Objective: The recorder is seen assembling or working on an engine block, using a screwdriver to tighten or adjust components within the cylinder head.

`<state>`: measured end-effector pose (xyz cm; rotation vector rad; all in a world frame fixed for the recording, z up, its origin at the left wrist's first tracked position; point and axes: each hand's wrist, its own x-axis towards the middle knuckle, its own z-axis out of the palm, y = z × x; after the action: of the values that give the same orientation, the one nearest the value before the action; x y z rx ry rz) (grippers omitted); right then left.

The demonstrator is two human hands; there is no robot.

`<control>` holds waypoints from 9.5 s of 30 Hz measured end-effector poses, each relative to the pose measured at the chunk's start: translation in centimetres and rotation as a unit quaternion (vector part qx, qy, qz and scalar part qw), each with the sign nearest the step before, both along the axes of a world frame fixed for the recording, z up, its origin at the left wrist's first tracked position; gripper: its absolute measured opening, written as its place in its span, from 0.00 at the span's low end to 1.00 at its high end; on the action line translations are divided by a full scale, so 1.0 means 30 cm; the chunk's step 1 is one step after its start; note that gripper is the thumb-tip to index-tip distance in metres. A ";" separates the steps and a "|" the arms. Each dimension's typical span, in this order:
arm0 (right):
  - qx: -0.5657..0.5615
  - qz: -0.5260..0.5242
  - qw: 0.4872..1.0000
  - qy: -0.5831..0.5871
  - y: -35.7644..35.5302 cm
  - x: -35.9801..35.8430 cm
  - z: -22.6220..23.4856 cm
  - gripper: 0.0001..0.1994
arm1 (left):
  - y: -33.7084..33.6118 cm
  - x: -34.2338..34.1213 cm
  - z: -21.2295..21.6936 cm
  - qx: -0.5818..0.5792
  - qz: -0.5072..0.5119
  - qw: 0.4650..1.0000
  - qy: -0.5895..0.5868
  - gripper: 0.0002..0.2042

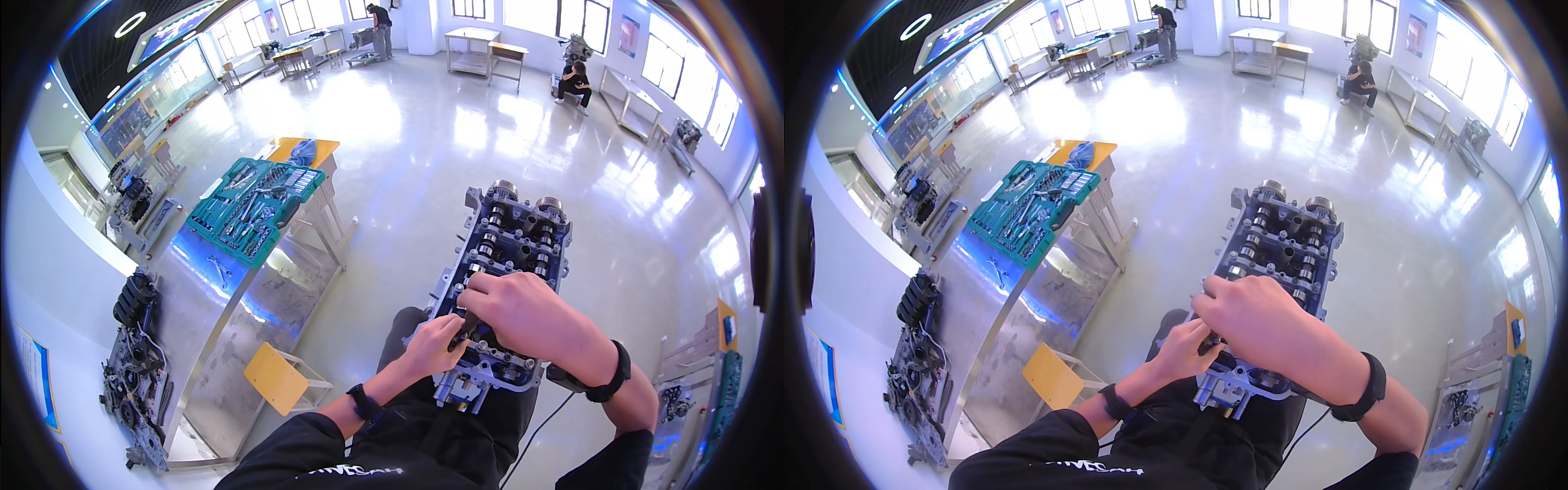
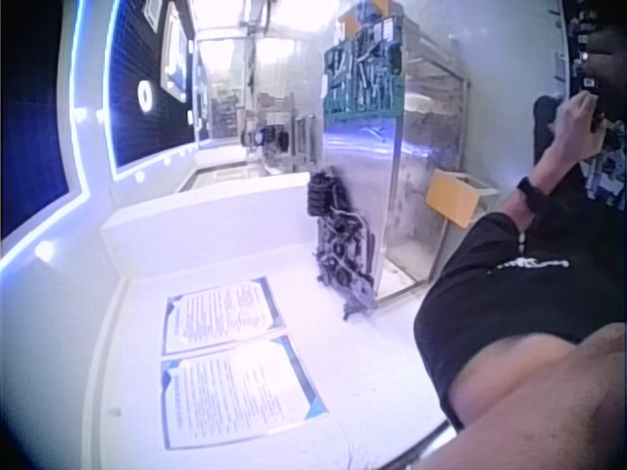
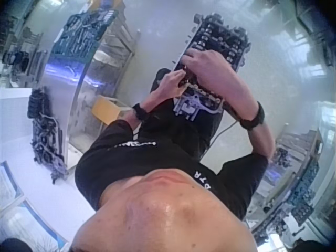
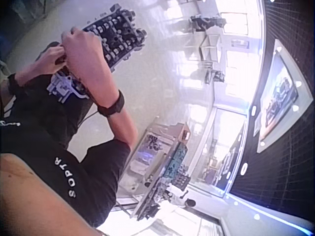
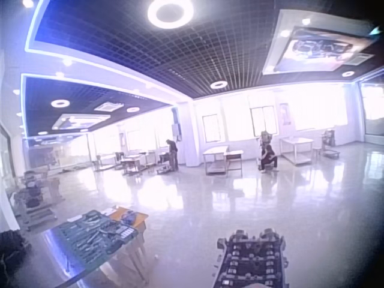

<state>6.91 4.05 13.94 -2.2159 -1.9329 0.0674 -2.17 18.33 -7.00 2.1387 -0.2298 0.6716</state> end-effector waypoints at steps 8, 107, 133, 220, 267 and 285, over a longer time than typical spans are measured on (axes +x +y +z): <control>0.009 -0.029 0.997 -0.070 0.031 -0.001 -0.034 0.06 | 0.009 0.002 -0.017 0.040 -0.006 0.999 0.020 0.13; 0.049 0.058 0.967 -0.245 0.121 0.055 -0.200 0.07 | 0.019 0.024 -0.073 0.052 -0.016 0.998 0.016 0.12; 0.033 0.086 0.976 -0.195 0.087 0.043 -0.172 0.08 | 0.019 0.016 -0.091 -0.002 -0.019 0.999 0.046 0.10; 0.043 0.116 0.979 -0.162 0.011 0.044 -0.155 0.06 | -0.015 0.003 -0.043 0.110 -0.007 0.994 0.019 0.16; -0.065 -0.002 0.994 -0.091 -0.032 -0.018 -0.057 0.07 | 0.038 -0.012 -0.020 -0.024 -0.066 0.998 0.010 0.12; -0.054 0.010 0.996 -0.065 -0.033 -0.003 -0.045 0.09 | 0.033 0.000 -0.039 -0.024 0.016 1.000 0.010 0.02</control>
<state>6.84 3.06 12.58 -2.3239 -2.0649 0.0326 -2.17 19.31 -8.16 2.1059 -0.1674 0.6679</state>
